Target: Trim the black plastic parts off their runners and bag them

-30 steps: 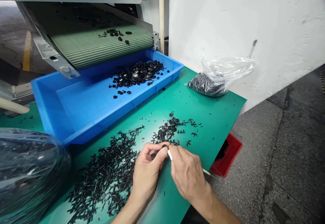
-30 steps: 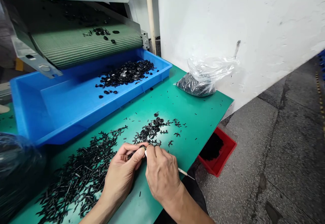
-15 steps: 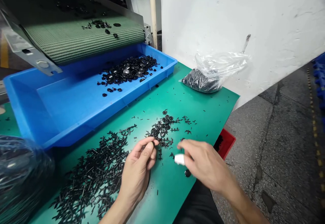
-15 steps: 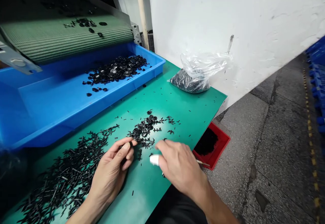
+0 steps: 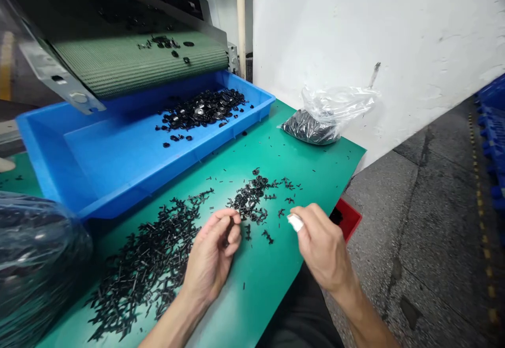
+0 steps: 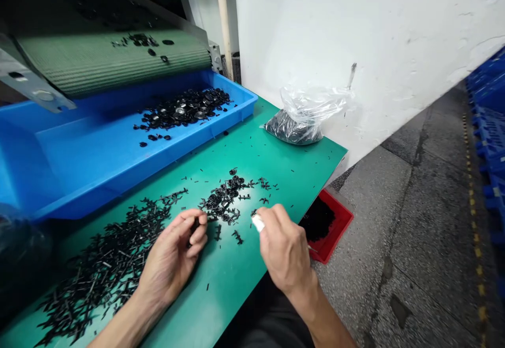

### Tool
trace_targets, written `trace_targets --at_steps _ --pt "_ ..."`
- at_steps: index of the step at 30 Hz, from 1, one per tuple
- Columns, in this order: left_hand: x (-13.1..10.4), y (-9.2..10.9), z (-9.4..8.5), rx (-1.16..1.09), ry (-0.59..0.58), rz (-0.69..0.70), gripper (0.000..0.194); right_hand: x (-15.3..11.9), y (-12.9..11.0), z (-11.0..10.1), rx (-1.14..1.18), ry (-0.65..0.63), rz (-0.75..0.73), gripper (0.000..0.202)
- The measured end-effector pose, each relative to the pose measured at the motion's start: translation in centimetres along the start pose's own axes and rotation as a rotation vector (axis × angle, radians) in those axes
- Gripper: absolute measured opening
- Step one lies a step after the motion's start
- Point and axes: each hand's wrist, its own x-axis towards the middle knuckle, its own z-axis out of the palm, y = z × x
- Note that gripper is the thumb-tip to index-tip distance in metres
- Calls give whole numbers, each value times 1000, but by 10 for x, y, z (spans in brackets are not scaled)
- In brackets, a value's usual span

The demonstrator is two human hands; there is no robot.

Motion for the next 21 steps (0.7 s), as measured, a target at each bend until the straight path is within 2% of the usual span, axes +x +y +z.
trace_targets --at_steps 4,7,11,14,17,21 --pt "9 1 -5 -67 -45 -32 7 -24 27 -10 75 29 110 21" --pt "9 2 -3 -136 -85 -57 9 -28 28 -13 34 19 129 25" --pt "3 1 1 -174 -92 -8 16 4 6 -2 -32 -113 11 32" --pt "0 -1 0 -125 -95 7 16 40 -13 15 -205 -334 -78 33" --pt "1 -2 -3 -84 -89 30 17 67 -24 29 -250 -424 -119 31" --pt "5 -3 -6 -79 -103 51 20 83 -26 36 -257 -481 -134 27"
